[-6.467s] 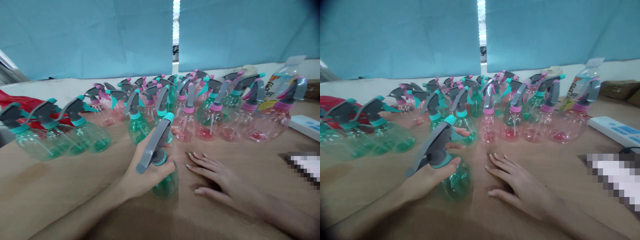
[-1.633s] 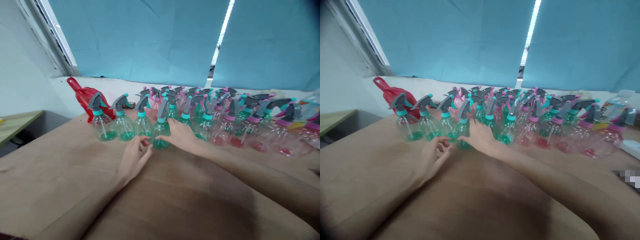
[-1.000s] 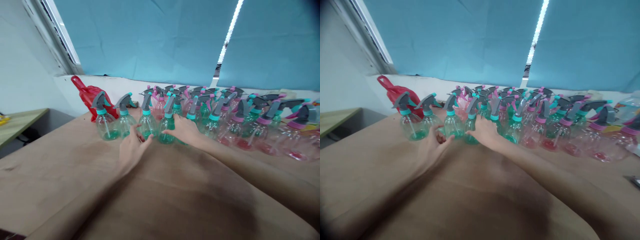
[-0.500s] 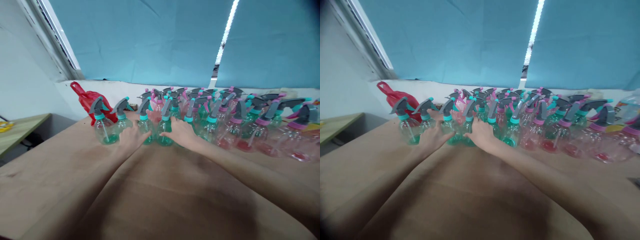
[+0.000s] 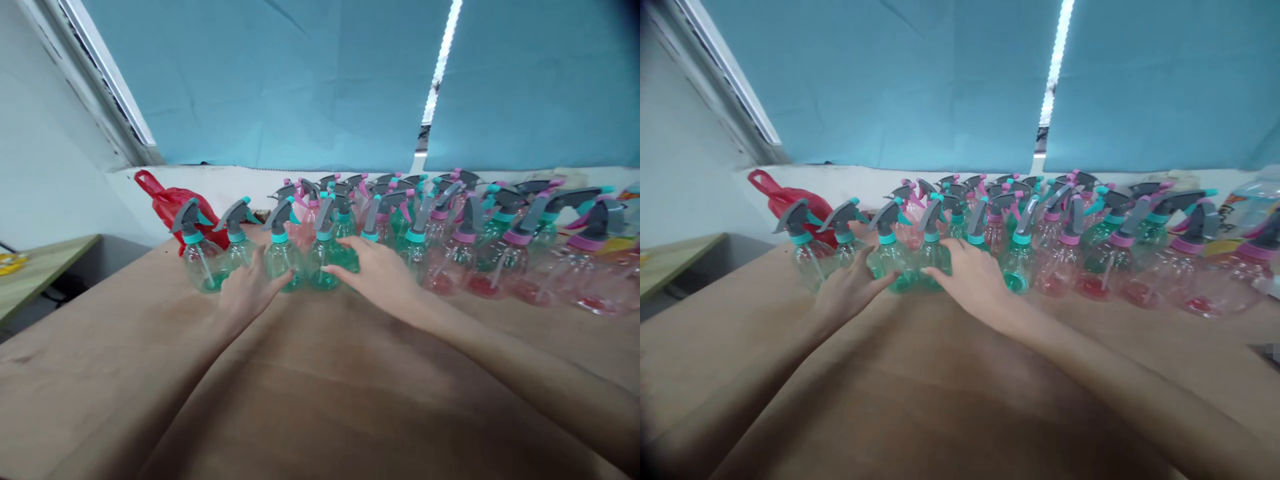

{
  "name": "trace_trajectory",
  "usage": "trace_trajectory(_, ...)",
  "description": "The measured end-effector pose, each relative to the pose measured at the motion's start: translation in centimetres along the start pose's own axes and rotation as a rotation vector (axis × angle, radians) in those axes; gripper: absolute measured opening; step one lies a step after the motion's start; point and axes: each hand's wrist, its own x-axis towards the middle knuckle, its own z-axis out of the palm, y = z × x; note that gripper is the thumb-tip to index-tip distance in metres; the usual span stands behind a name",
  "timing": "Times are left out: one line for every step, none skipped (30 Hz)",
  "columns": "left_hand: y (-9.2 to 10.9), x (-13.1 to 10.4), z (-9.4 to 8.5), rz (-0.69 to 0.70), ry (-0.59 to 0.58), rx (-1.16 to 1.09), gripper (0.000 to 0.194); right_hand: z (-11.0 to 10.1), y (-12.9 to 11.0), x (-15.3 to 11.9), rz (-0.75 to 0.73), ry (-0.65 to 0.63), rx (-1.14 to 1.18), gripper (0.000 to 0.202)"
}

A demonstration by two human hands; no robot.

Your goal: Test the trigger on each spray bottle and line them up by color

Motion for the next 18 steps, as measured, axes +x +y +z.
trace_trajectory(0.1, -0.7, -0.3, 0.004, -0.004, -0.004, 0.068, -0.8, 0.5, -0.7, 0.005, 0.02, 0.017, 0.041)
trace_trajectory(0.2, -1.4, -0.5, 0.008, -0.011, -0.007, 0.065, -1.6, 1.1, -1.4, 0.019, 0.029, 0.021, 0.034)
trace_trajectory(0.3, -2.1, -0.7, 0.014, -0.022, -0.011, 0.063, -2.3, 1.7, -1.9, 0.036, 0.047, 0.015, 0.031)
trace_trajectory(0.4, -2.9, -0.8, 0.019, -0.039, -0.016, 0.061, -2.8, 2.4, -2.3, 0.061, 0.072, 0.0, 0.031)
trace_trajectory(0.7, -3.5, -0.9, 0.037, -0.074, -0.023, 0.058, -3.1, 3.0, -2.6, 0.099, 0.08, -0.007, 0.032)
trace_trajectory(1.0, -4.1, -0.9, 0.044, -0.106, -0.025, 0.055, -3.2, 3.5, -2.7, 0.136, 0.067, -0.006, 0.035)
trace_trajectory(1.3, -4.7, -0.9, 0.056, -0.132, -0.03, 0.051, -3.2, 3.9, -2.7, 0.171, 0.05, -0.002, 0.04)
trace_trajectory(1.7, -5.2, -0.9, 0.073, -0.159, -0.036, 0.048, -2.9, 4.2, -2.6, 0.198, 0.029, 0.006, 0.046)
trace_trajectory(2.1, -5.6, -0.8, 0.095, -0.183, -0.045, 0.045, -2.6, 4.4, -2.3, 0.217, 0.01, 0.015, 0.052)
trace_trajectory(2.6, -6.1, -0.7, 0.121, -0.205, -0.056, 0.043, -2.1, 4.5, -2.0, 0.231, 0.0, 0.022, 0.059)
trace_trajectory(3.0, -6.5, -0.6, 0.139, -0.22, -0.066, 0.042, -1.6, 4.6, -1.7, 0.244, -0.007, 0.029, 0.065)
trace_trajectory(3.5, -6.9, -0.6, 0.157, -0.235, -0.078, 0.041, -1.2, 4.6, -1.3, 0.258, -0.013, 0.035, 0.069)
trace_trajectory(3.8, -7.3, -0.5, 0.174, -0.249, -0.097, 0.041, -0.8, 4.6, -0.9, 0.272, -0.02, 0.042, 0.071)
trace_trajectory(4.1, -7.6, -0.4, 0.191, -0.265, -0.124, 0.04, -0.4, 4.6, -0.5, 0.288, -0.027, 0.047, 0.07)
trace_trajectory(4.3, -7.9, -0.4, 0.213, -0.286, -0.159, 0.039, -0.1, 4.6, -0.2, 0.302, -0.034, 0.051, 0.068)
trace_trajectory(4.5, -8.1, -0.3, 0.239, -0.307, -0.201, 0.039, 0.1, 4.6, 0.2, 0.315, -0.041, 0.053, 0.065)
trace_trajectory(4.6, -8.2, -0.1, 0.267, -0.33, -0.249, 0.038, 0.2, 4.5, 0.4, 0.326, -0.047, 0.053, 0.061)
trace_trajectory(4.8, -8.3, 0.0, 0.295, -0.348, -0.299, 0.037, 0.3, 4.5, 0.6, 0.334, -0.051, 0.051, 0.058)
